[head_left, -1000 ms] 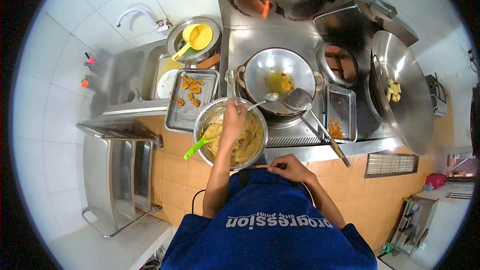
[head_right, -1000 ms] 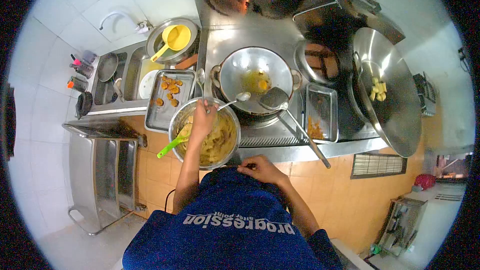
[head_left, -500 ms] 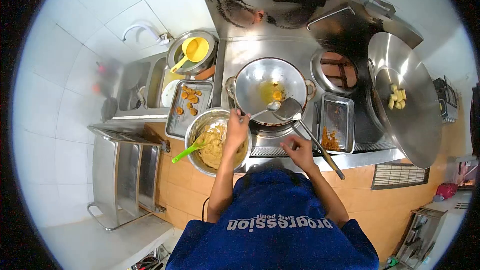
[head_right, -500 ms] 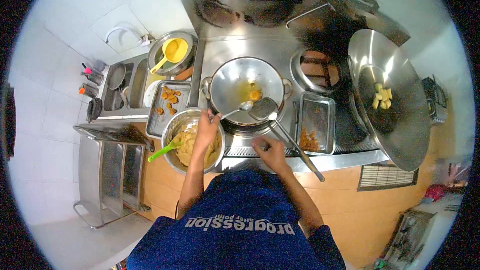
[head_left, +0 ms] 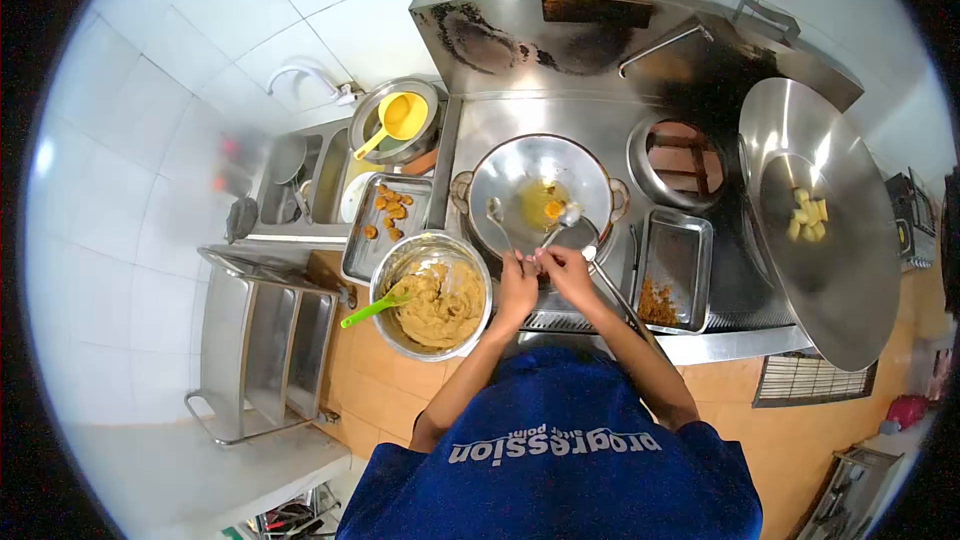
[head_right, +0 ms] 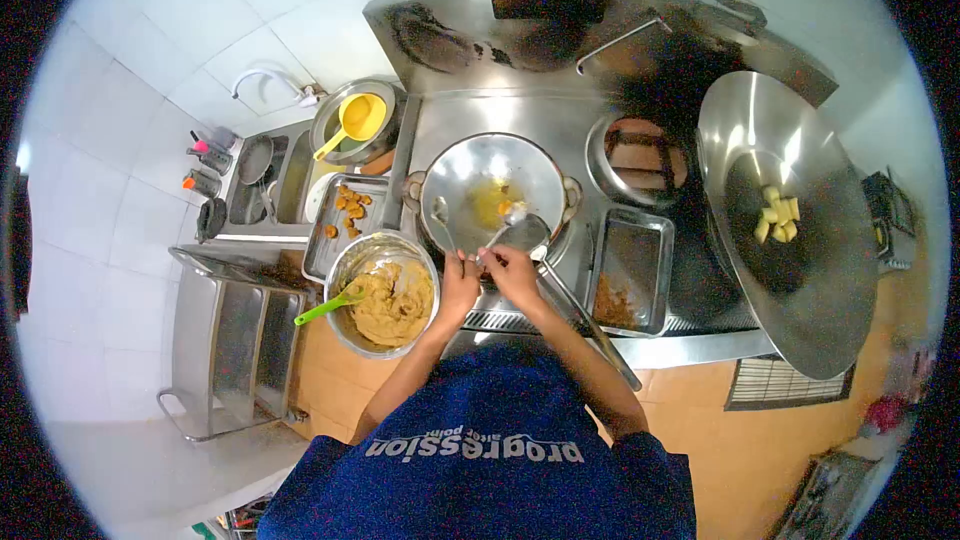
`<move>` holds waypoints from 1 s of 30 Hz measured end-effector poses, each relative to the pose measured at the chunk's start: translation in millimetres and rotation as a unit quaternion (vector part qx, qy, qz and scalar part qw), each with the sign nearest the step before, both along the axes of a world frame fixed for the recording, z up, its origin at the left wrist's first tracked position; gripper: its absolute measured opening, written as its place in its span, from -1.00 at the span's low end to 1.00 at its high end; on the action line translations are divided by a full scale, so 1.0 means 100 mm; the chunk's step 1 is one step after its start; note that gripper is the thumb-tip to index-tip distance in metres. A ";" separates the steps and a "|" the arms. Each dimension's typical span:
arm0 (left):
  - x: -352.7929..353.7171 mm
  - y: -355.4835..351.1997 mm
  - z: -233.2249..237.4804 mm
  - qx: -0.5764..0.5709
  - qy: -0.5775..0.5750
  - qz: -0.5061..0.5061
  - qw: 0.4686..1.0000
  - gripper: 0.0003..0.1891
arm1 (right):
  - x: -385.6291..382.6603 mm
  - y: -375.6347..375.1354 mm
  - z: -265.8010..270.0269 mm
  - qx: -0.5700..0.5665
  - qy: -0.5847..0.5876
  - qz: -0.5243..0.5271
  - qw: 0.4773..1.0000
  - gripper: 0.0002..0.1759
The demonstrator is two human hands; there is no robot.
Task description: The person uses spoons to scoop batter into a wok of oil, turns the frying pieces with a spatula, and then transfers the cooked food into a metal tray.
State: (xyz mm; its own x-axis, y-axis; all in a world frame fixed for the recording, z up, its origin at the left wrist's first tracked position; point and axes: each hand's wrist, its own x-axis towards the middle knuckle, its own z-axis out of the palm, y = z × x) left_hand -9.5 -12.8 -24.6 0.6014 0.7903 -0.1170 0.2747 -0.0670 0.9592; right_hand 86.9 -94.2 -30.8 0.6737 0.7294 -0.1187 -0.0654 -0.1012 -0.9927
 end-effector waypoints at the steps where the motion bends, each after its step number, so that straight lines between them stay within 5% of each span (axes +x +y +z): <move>1: -0.01 0.01 -0.03 0.002 0.001 0.003 1.000 -0.82 | -0.01 0.07 -0.06 -0.003 -0.031 -0.024 0.999 -0.56; 14: -0.14 0.12 -0.17 -0.022 0.005 -0.070 0.997 -0.78 | -0.14 0.07 -0.05 -0.036 -0.021 -0.053 0.998 -0.59; 22: -0.17 0.09 0.12 -0.107 -0.016 -0.086 0.990 -0.85 | -0.21 0.07 0.05 -0.031 -0.006 -0.054 0.998 -0.62; 30: -0.18 0.30 -0.02 -0.051 -0.053 -0.087 0.993 -0.84 | -0.27 0.16 0.02 -0.020 -0.048 -0.046 0.998 -0.62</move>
